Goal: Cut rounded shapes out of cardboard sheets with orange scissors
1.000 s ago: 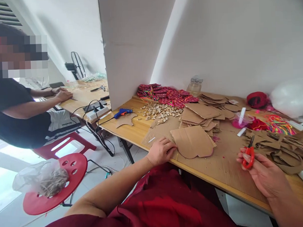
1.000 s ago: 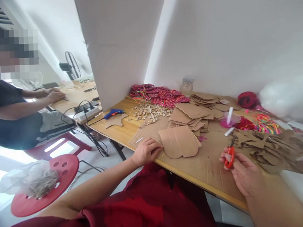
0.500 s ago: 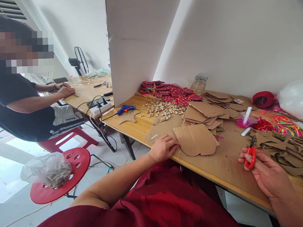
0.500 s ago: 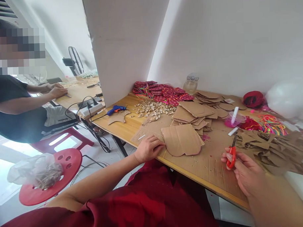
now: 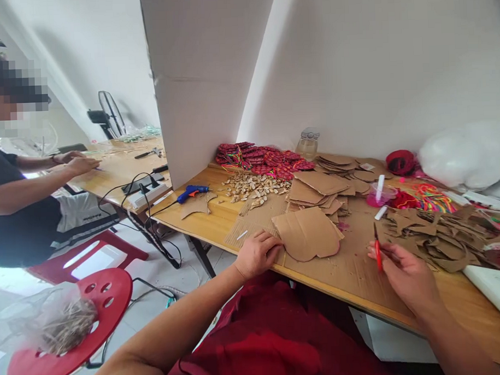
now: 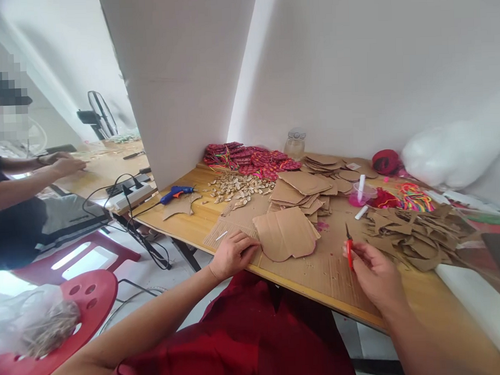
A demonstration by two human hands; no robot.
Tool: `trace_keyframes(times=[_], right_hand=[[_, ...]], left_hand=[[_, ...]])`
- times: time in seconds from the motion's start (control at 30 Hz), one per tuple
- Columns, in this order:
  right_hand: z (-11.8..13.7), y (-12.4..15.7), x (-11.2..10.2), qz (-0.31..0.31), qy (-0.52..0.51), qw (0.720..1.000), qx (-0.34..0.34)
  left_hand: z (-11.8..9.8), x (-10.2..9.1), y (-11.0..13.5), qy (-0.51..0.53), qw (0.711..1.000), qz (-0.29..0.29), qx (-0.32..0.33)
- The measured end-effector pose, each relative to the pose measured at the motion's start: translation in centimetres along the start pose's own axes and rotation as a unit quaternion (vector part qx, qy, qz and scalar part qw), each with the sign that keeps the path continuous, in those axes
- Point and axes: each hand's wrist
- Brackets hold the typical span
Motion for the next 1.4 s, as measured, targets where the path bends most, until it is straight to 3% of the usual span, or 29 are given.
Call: trace_keyframes(times=[0.13,0.23,0.37,0.5,0.63,0.77,0.9,1.03,1.2,1.4], right_hand=[[0.3,0.6,0.3,-0.012,0.026,0.998,-0.061],[0.5,0.8,0.5,-0.025,0.016,0.997,-0.068],[0.8,0.4,0.7,-0.021,0.001,0.999,-0.027],[2.0,-0.4,1.5,0.025,0.009,0.999,0.035],[3.4,-1.6,3.6,0.084,0.008,0.994,0.068],[4.1,-2.3,5.8,0.132,-0.014,0.988,0.079],[4.9,-2.1,6.2,0.132,-0.085,0.985,0.078],[6.3,-2.4,5.2,0.094,-0.158,0.981,0.064],[7.9,-3.6,5.0,0.054,-0.227,0.971,0.044],[8.4,-4.5,6.6,0.081,-0.243,0.966,0.035]], left_hand=[[-0.1,-0.1,0.0,0.005,1.000,-0.001,-0.001],[-0.1,-0.2,0.1,0.014,1.000,0.003,0.000],[0.1,-0.3,0.1,0.034,0.999,0.017,0.000],[0.1,-0.4,-0.1,0.047,0.998,0.040,-0.006],[0.0,-0.5,-0.5,0.055,0.997,0.053,-0.013],[-0.3,-0.6,-0.7,0.079,0.995,0.045,-0.046],[-0.1,-0.9,-0.4,0.139,0.983,0.025,-0.115],[0.5,-1.8,-1.4,0.206,0.951,-0.039,-0.227],[1.1,-2.5,-6.3,0.333,0.897,-0.053,-0.287],[0.6,0.4,-12.1,0.524,0.781,-0.026,-0.339]])
Point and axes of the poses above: each hand's wrist, its own y-axis away from the middle knuckle, its own x-axis out of the palm, z = x × y
